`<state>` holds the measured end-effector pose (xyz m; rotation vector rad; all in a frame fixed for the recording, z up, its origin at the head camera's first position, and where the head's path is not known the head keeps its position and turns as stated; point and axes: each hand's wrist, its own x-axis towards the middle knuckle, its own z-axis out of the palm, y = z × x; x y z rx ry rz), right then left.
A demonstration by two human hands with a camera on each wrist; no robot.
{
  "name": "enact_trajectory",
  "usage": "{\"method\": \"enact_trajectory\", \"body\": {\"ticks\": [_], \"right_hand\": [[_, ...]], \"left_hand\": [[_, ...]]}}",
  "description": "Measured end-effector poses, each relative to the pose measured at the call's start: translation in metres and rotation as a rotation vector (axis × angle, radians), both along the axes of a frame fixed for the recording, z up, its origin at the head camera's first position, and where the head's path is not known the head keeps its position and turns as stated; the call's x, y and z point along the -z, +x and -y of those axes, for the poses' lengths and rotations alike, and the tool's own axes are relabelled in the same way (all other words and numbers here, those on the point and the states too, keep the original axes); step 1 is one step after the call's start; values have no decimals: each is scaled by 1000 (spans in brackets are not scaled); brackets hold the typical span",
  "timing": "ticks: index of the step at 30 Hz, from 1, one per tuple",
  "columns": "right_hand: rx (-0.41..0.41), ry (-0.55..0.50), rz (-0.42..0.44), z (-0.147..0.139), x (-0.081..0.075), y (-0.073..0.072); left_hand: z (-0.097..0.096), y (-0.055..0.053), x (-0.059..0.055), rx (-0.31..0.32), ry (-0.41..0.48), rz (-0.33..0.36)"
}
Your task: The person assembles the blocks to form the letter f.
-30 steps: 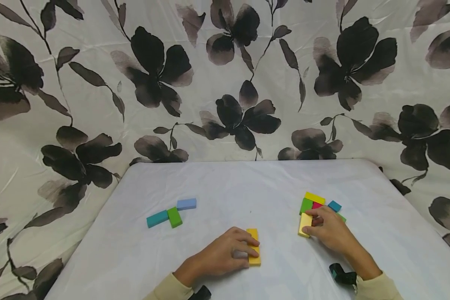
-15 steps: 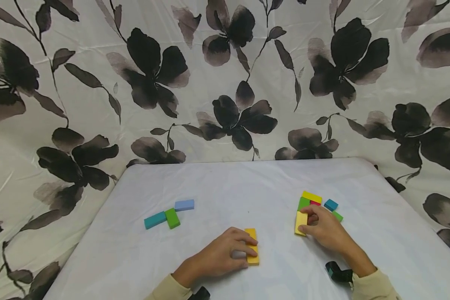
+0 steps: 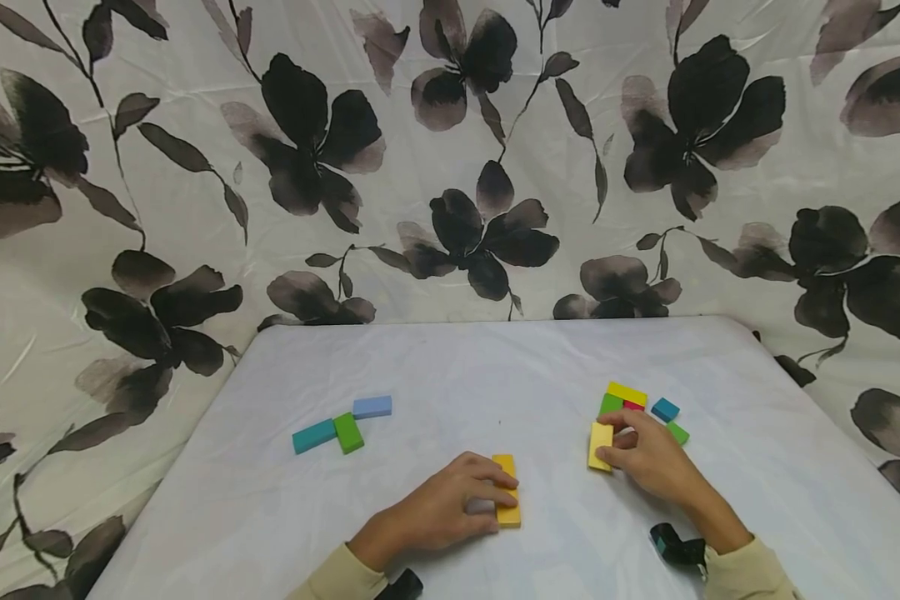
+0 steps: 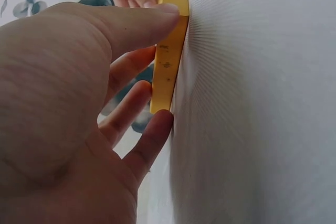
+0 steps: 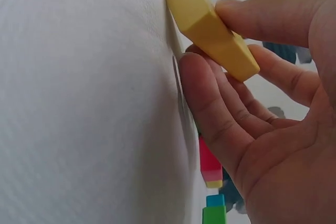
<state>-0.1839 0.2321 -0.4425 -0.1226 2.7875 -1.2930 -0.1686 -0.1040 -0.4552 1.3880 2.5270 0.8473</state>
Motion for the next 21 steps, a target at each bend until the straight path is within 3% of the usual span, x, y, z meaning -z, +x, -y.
{"method": "enact_trajectory", "body": {"ticks": [11,21], "right_hand": [[-12,-232,67,2,4,2],[-65,-385,72,15,0,-4]], "left_hand": [[-2,4,1,13,-29,-9],[-2,1,-3,-20,-47,2]]}}
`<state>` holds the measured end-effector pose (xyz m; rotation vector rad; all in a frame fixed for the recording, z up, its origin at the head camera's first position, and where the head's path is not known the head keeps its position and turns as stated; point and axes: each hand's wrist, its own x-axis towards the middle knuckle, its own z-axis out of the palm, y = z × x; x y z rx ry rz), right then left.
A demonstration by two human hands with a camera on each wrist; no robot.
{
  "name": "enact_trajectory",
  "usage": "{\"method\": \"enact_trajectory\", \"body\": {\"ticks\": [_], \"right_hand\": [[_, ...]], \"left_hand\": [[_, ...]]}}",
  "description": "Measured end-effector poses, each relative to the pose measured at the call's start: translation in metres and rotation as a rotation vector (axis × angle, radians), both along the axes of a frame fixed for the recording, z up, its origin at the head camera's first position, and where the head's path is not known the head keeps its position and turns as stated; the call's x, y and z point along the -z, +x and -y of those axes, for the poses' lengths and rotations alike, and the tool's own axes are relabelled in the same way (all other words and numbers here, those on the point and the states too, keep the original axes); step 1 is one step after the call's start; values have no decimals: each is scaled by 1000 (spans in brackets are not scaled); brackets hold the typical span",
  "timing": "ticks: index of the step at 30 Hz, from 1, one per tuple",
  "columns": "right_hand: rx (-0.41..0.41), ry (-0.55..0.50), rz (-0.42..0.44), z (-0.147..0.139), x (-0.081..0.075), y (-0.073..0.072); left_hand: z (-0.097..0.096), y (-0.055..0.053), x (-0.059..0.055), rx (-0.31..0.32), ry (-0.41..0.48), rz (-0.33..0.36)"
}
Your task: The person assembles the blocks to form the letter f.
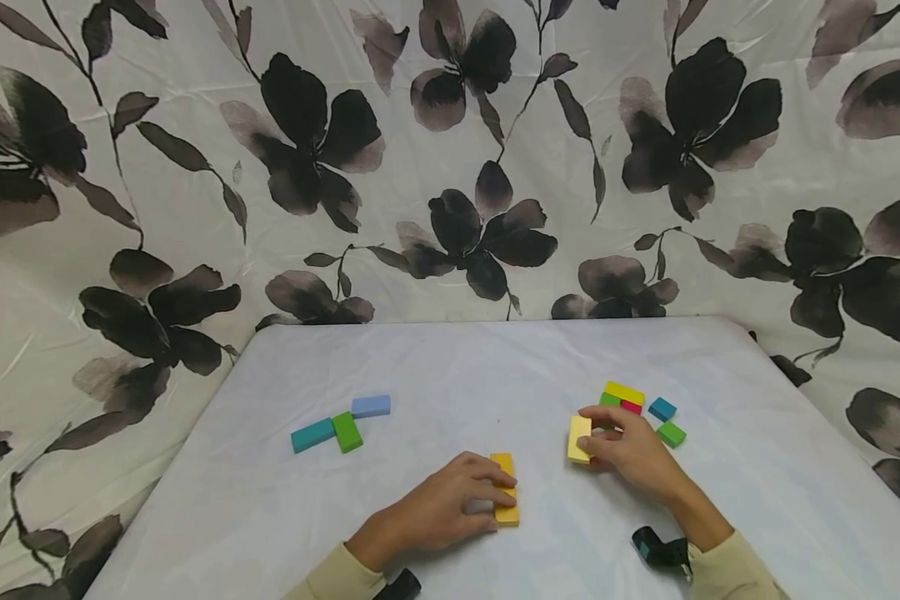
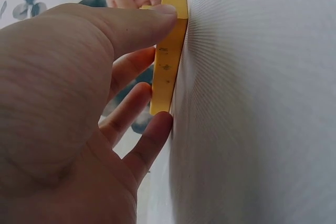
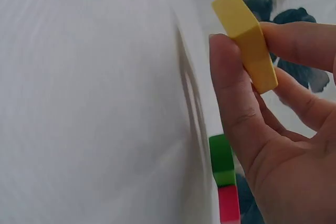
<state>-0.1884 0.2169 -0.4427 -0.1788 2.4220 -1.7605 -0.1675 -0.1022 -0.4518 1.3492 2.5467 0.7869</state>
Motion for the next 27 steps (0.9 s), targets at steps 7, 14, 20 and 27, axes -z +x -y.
{"method": "enact_trajectory", "body": {"ticks": [7,14,20,27], "right_hand": [[12,-17,8,6,-3,-5],[26,-76,24,10,0,-9],[34,-78,38,20,-3,-16],[6,-126,51,29,-8,-24]], "left_hand": [[0,-1,0,6,15,-8],[1,0,0,5,18,14],[2,-1,1,1,12,20],[3,-1,2,-7,19,13]]}}
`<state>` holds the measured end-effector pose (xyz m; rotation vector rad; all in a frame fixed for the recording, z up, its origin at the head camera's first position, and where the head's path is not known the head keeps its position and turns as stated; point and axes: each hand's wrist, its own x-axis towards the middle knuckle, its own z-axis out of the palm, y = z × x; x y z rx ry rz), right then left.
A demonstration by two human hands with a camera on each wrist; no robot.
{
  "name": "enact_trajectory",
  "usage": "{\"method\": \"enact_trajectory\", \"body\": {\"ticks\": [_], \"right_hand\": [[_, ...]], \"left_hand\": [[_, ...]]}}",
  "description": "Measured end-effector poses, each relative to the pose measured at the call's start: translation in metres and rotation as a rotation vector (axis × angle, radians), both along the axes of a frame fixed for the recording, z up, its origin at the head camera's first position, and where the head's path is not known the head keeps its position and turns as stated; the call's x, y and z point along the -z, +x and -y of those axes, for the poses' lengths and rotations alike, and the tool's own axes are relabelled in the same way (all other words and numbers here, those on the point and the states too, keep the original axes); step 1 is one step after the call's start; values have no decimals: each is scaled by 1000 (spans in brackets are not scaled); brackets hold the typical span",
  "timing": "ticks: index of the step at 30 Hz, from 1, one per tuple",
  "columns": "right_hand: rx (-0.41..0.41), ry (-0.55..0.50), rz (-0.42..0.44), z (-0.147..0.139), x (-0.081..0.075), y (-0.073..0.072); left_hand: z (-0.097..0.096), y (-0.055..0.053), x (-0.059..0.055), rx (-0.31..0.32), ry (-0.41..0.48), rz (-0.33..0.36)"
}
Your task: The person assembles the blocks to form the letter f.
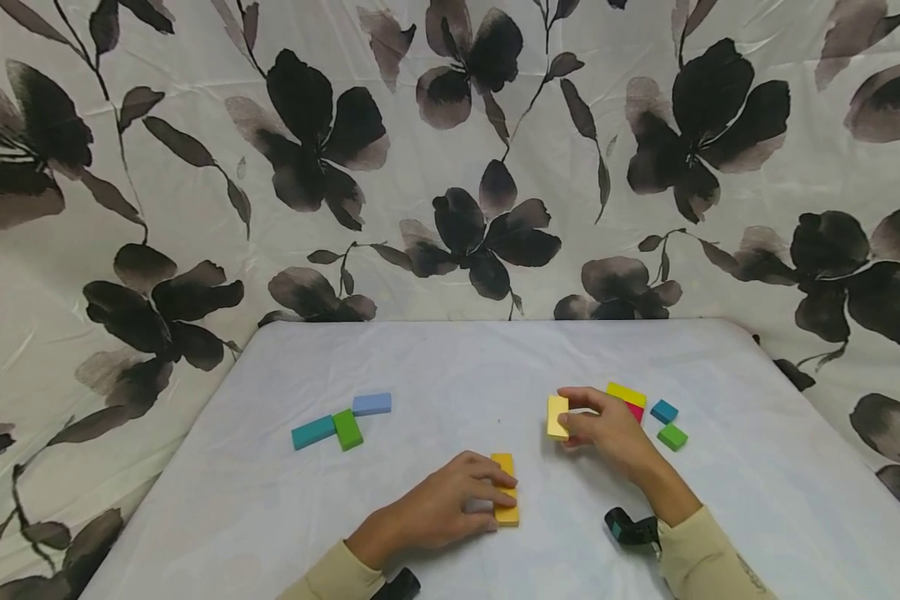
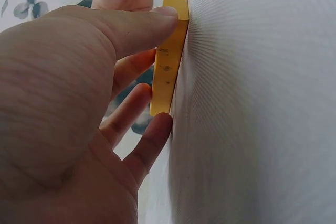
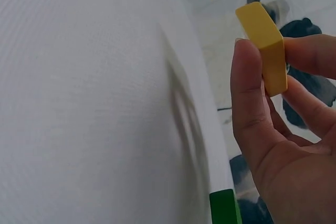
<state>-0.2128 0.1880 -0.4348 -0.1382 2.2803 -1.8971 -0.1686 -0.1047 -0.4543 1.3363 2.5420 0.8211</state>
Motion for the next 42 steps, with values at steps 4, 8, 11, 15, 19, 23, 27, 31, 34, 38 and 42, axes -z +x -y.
{"method": "enact_trajectory", "body": {"ticks": [4,8,11,15,19,23,27,31,34,38,42], "right_hand": [[-1,3,9,3,-1,-4],[-2,15,26,6,-3,-10],[-7,13,37,10,-4,-13],[-18,9,42,13,-6,-16],[-56,-3,36,15,-10,-17],[-105,-16,27,17,-10,-18],[-133,-7,24,22,-8,-17],[-143,21,31,27,-7,-15],[-144,35,29,30,-6,-14],[-150,32,25,33,-3,-14],[-167,19,25,38,-1,-15]], "left_hand": [[1,1,1,0,3,-6],[1,1,0,-9,-1,-6],[1,0,0,-8,7,-1],[0,0,2,-6,16,24],[-1,1,3,-8,14,36],[-1,1,3,-2,9,17],[-1,2,2,-2,5,7],[-3,2,1,-9,-1,20],[-4,2,0,-10,-5,18],[-2,1,0,-2,-7,-14],[0,0,-1,9,-2,-39]]}}
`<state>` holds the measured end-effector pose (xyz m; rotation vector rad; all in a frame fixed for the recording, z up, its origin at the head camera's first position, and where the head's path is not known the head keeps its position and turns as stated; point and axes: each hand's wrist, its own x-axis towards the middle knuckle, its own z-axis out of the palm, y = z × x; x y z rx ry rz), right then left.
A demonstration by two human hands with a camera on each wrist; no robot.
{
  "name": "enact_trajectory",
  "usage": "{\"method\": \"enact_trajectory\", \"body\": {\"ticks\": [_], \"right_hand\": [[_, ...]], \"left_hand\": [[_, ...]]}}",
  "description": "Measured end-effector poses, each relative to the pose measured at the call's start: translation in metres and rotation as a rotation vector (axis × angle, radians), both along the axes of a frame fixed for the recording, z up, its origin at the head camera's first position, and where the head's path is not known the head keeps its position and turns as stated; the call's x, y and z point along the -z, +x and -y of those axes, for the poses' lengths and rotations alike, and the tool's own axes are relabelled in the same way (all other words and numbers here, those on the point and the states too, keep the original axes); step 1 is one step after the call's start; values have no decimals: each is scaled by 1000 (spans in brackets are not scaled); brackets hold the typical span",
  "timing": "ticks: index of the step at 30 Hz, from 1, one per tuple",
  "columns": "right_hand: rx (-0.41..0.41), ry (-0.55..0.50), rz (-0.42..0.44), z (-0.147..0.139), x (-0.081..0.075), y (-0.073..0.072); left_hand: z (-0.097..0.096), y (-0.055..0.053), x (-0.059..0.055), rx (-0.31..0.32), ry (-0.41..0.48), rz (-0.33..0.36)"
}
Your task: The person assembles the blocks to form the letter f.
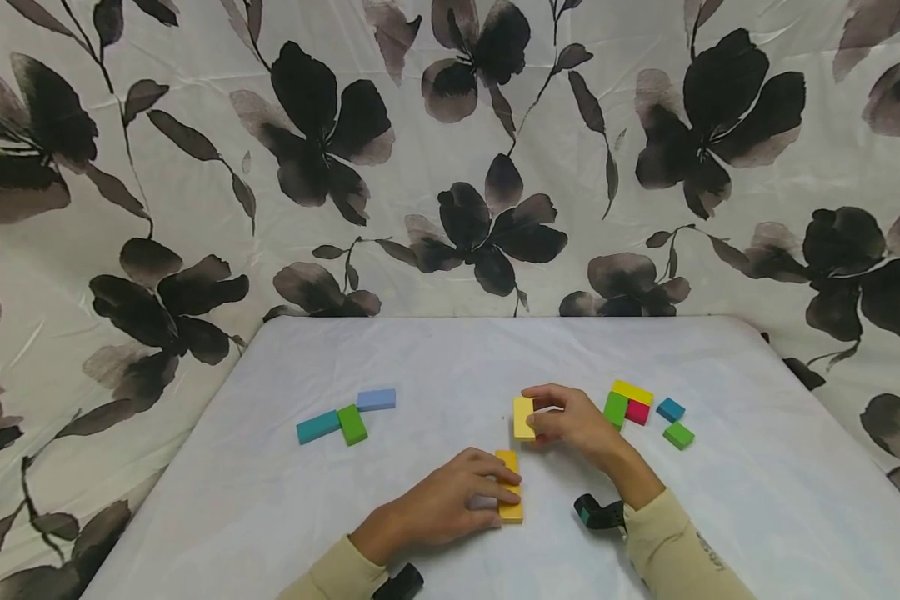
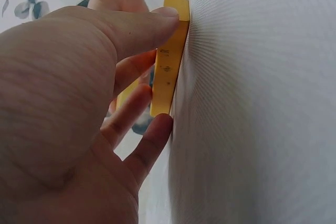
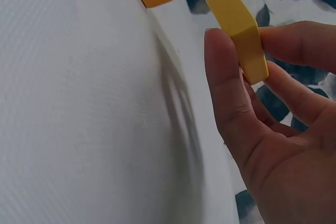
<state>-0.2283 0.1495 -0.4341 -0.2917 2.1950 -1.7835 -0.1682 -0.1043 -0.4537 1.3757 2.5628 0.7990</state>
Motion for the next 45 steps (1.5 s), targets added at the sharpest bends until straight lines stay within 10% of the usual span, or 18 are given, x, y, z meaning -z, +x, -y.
{"method": "enact_trajectory", "body": {"ticks": [45], "right_hand": [[-105,103,34,22,10,-15]], "left_hand": [[-2,1,2,12,24,-33]]}}
